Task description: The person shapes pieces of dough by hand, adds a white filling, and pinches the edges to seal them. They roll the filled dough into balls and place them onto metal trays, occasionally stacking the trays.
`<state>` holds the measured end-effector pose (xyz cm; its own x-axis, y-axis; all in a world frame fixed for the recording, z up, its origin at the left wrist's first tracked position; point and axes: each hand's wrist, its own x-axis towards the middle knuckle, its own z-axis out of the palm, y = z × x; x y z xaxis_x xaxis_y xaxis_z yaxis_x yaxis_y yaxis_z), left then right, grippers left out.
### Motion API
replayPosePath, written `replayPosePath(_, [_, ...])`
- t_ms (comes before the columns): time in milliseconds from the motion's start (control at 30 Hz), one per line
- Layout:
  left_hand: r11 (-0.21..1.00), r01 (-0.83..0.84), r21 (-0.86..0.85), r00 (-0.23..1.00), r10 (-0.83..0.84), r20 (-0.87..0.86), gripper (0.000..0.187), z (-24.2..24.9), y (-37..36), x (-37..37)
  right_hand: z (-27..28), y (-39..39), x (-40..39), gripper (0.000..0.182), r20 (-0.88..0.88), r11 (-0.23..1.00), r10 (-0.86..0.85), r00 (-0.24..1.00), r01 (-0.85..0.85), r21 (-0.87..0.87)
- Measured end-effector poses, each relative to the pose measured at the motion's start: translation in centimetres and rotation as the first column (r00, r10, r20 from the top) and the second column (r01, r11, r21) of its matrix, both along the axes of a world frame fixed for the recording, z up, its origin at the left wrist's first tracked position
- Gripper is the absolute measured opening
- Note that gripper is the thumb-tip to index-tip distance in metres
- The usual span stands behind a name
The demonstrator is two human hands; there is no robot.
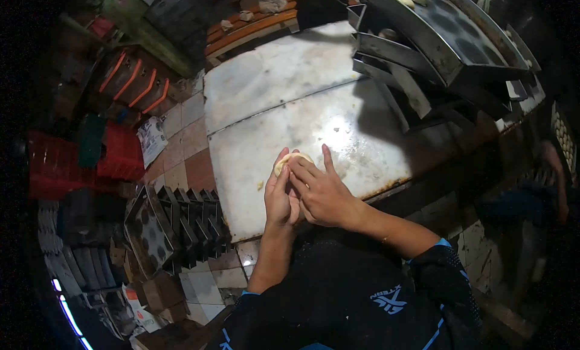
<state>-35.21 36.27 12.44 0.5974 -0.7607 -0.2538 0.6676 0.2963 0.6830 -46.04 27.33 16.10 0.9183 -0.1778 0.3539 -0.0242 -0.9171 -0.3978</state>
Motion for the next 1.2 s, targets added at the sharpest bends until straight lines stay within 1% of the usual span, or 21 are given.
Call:
replayPosePath(100, [0.999,-0.051,0.021,0.996,0.049,0.078,0.047,0.2,4.4,1.2,1.7,2.4,1.1,0.051,-0.005,0.94,0.145,0.989,-0.136,0.314])
replayPosePath(167, [0.99,-0.128,-0.065,0.99,0.131,0.044,0.047,1.3,7.8,1.6,1.5,3.2,2.0,0.046,0.195,0.772,0.074,0.978,-0.18,0.609])
replayPosePath(267, [0.967,-0.209,-0.145,0.976,0.216,0.036,0.046,3.1,13.1,1.8,1.4,8.6,3.4,0.029,0.211,0.454,-0.276,0.938,-0.066,0.889])
replayPosePath(333, [0.962,-0.196,-0.192,0.979,0.204,0.024,0.044,3.2,16.1,1.8,-0.3,10.8,3.9,0.027,0.015,0.057,-0.048,0.999,-0.013,0.998])
replayPosePath(367, [0.959,-0.205,-0.194,0.974,0.219,0.052,0.043,2.5,17.2,1.6,-1.1,12.3,4.2,0.026,0.07,-0.121,-0.034,0.997,-0.074,0.99])
replayPosePath(400, [0.954,-0.244,-0.175,0.962,0.261,0.083,0.043,2.2,18.0,1.3,-2.1,13.9,4.7,0.026,0.115,-0.074,-0.127,0.985,-0.125,0.989])
replayPosePath(467, [0.985,-0.165,-0.047,0.893,0.17,0.416,0.048,0.2,19.9,1.2,-3.4,16.9,5.4,0.026,0.208,0.039,-0.298,0.932,-0.205,0.978])
replayPosePath(567, [0.873,-0.481,0.082,0.386,0.127,0.914,0.071,1.3,21.5,-0.7,2.2,20.8,5.0,0.019,0.202,0.645,-0.228,0.952,-0.007,0.764])
replayPosePath(600, [0.871,-0.481,0.099,0.337,0.08,0.938,0.072,2.5,22.3,-1.0,3.5,21.7,4.9,0.018,0.205,0.793,-0.189,0.961,0.026,0.609])
replayPosePath(667, [0.871,-0.477,0.116,0.23,-0.004,0.973,0.072,4.2,23.9,-0.9,4.3,22.6,5.0,0.016,0.334,0.895,-0.191,0.923,0.024,0.446])
replayPosePath(700, [0.901,-0.415,0.13,0.355,0.028,0.934,0.071,4.5,24.4,-0.6,5.0,22.7,4.8,0.014,0.391,0.943,-0.171,0.904,0.035,0.332])
replayPosePath(767, [0.96,-0.259,-0.111,0.772,0.275,0.573,0.074,5.0,25.4,-0.8,6.1,22.4,4.3,0.01,0.489,0.984,-0.081,0.868,-0.009,0.178])
replayPosePath(800, [0.953,-0.219,-0.209,0.888,0.284,0.363,0.074,5.7,26.1,-0.6,6.9,22.2,3.8,0.012,0.503,0.988,-0.01,0.864,-0.068,0.137])
replayPosePath(833, [0.963,-0.143,-0.227,0.879,0.229,0.418,0.071,5.2,26.9,-0.1,8.0,22.3,3.1,0.013,0.468,0.973,0.012,0.884,-0.118,0.199])
replayPosePath(900, [0.975,-0.088,-0.204,0.752,0.199,0.628,0.054,5.9,26.7,0.5,8.9,21.9,1.7,0.02,0.412,0.931,-0.009,0.911,-0.143,0.336])
replayPosePath(967, [0.963,-0.116,-0.244,0.7,0.253,0.668,0.045,6.5,25.4,-0.6,9.8,21.1,0.1,0.02,0.185,0.777,-0.158,0.97,0.006,0.63])
replayPosePath(1000, [0.956,-0.129,-0.263,0.671,0.28,0.687,0.041,6.7,24.6,-1.5,10.2,20.5,-0.8,0.021,0.056,0.662,-0.202,0.978,0.094,0.744])
replayPosePath(1033, [0.953,-0.139,-0.27,0.596,0.298,0.746,0.033,6.0,23.7,-2.1,10.3,19.5,-1.8,0.023,-0.08,0.37,-0.09,0.993,0.108,0.923])
replayPosePath(1067, [0.952,-0.145,-0.269,0.57,0.302,0.764,0.032,6.3,23.0,-3.2,9.8,18.8,-2.7,0.024,0.01,0.437,-0.15,0.989,0.058,0.897])
replayPosePath(1167, [0.959,-0.218,-0.183,0.227,0.233,0.946,0.04,6.3,19.8,-5.7,9.2,17.2,-6.2,0.029,0.235,0.742,-0.221,0.947,0.007,0.67])
replayPosePath(1200, [0.958,-0.258,-0.126,0.123,0.162,0.979,0.043,6.6,19.1,-6.8,9.7,17.0,-7.0,0.03,0.315,0.763,-0.21,0.925,-0.047,0.645])
